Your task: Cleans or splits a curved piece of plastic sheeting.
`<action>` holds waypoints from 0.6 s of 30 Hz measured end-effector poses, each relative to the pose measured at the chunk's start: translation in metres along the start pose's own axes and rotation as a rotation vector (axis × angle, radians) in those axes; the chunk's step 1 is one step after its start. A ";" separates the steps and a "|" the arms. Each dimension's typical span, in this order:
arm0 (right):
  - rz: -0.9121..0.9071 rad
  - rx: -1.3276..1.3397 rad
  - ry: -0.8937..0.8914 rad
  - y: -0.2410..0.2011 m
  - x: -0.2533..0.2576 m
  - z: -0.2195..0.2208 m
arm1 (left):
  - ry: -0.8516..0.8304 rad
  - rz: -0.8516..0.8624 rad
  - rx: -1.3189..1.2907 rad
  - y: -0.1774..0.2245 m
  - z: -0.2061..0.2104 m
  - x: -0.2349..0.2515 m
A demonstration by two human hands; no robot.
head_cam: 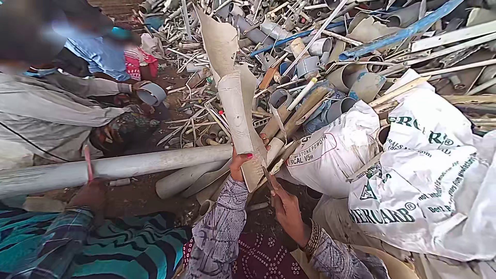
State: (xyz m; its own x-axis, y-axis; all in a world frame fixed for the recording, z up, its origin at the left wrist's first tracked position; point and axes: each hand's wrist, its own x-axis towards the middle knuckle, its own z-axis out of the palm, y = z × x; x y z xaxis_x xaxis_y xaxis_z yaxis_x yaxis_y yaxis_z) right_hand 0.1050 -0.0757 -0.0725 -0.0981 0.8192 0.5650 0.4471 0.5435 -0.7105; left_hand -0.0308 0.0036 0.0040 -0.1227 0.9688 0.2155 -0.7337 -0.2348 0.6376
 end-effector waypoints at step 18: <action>0.073 -0.072 -0.123 0.002 0.005 -0.007 | -0.087 0.114 0.281 -0.023 -0.010 0.006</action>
State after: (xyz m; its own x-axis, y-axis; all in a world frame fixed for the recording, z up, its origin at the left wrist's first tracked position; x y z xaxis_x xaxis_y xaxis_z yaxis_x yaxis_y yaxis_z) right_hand 0.1118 -0.0724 -0.0678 -0.1695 0.8748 0.4539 0.5191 0.4707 -0.7134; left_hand -0.0218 0.0159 -0.0167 -0.1272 0.9274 0.3519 -0.5039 -0.3660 0.7824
